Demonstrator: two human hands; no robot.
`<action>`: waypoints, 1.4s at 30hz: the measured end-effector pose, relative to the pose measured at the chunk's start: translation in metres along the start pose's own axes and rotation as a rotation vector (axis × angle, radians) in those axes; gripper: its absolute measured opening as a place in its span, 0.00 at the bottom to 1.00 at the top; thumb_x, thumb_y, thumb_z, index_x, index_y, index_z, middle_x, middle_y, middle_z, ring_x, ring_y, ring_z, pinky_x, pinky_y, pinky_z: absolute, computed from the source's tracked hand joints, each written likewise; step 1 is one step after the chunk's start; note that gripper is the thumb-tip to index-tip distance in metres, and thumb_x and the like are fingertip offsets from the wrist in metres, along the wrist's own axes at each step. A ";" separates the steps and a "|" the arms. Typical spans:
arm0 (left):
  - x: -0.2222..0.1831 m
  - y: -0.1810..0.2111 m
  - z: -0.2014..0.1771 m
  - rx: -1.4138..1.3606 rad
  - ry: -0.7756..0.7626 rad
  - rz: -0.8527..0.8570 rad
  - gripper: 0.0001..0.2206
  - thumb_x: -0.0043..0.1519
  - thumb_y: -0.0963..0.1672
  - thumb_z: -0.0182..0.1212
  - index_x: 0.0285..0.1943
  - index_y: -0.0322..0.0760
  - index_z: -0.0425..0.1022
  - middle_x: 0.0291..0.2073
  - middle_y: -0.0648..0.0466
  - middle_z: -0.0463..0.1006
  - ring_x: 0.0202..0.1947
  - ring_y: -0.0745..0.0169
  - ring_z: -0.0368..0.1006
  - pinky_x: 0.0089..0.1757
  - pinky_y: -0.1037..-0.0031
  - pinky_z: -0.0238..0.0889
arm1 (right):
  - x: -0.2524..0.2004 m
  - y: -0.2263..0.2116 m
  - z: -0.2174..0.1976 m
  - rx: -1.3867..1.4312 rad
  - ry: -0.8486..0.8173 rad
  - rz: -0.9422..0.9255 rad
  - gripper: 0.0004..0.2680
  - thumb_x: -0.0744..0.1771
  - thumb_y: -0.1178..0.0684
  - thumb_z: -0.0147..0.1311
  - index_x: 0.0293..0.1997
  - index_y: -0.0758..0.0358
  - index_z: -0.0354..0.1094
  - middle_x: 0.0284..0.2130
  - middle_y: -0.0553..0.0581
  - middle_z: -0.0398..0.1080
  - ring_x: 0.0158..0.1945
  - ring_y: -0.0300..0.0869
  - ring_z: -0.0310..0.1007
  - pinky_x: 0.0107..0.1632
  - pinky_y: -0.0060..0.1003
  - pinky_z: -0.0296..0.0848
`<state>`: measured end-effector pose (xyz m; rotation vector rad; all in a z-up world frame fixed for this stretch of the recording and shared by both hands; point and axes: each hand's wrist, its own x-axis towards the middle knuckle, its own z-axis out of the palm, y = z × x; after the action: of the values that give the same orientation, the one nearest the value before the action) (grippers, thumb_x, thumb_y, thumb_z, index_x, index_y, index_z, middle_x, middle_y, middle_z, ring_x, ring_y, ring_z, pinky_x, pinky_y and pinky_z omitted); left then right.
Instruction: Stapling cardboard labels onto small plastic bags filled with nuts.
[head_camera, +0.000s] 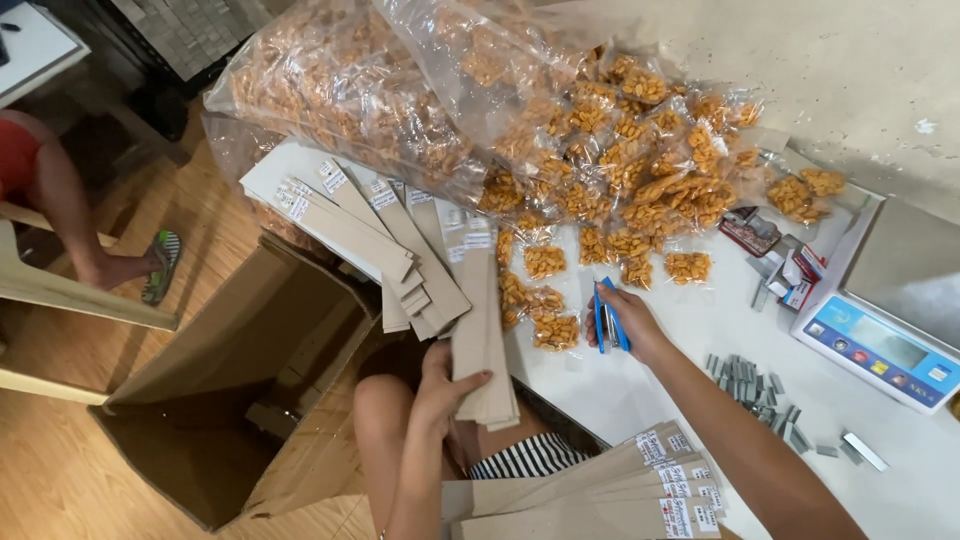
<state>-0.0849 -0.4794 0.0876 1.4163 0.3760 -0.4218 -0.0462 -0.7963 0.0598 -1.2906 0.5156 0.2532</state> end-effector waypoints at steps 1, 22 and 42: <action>-0.001 -0.004 0.003 0.001 0.002 0.000 0.42 0.45 0.40 0.80 0.69 0.19 0.60 0.61 0.27 0.66 0.65 0.31 0.60 0.58 0.42 0.60 | 0.000 0.000 0.000 0.001 -0.002 0.001 0.17 0.70 0.42 0.54 0.42 0.73 0.66 0.24 0.69 0.70 0.22 0.56 0.76 0.28 0.54 0.81; -0.031 -0.028 0.066 -0.394 -0.180 -0.142 0.35 0.54 0.37 0.66 0.73 0.36 0.60 0.57 0.43 0.78 0.56 0.51 0.74 0.58 0.62 0.68 | -0.002 -0.001 -0.005 0.108 -0.052 0.026 0.16 0.69 0.43 0.53 0.36 0.72 0.65 0.24 0.71 0.71 0.23 0.59 0.72 0.27 0.52 0.72; 0.163 0.091 -0.121 -0.171 0.351 0.291 0.38 0.59 0.37 0.67 0.78 0.37 0.49 0.70 0.38 0.60 0.70 0.40 0.58 0.62 0.49 0.56 | 0.005 0.004 -0.005 0.069 0.010 -0.024 0.16 0.69 0.44 0.54 0.39 0.75 0.67 0.22 0.72 0.70 0.21 0.60 0.76 0.26 0.58 0.80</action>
<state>0.1019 -0.3590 0.0714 1.3512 0.4682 0.0971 -0.0451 -0.8007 0.0532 -1.2304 0.5128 0.2070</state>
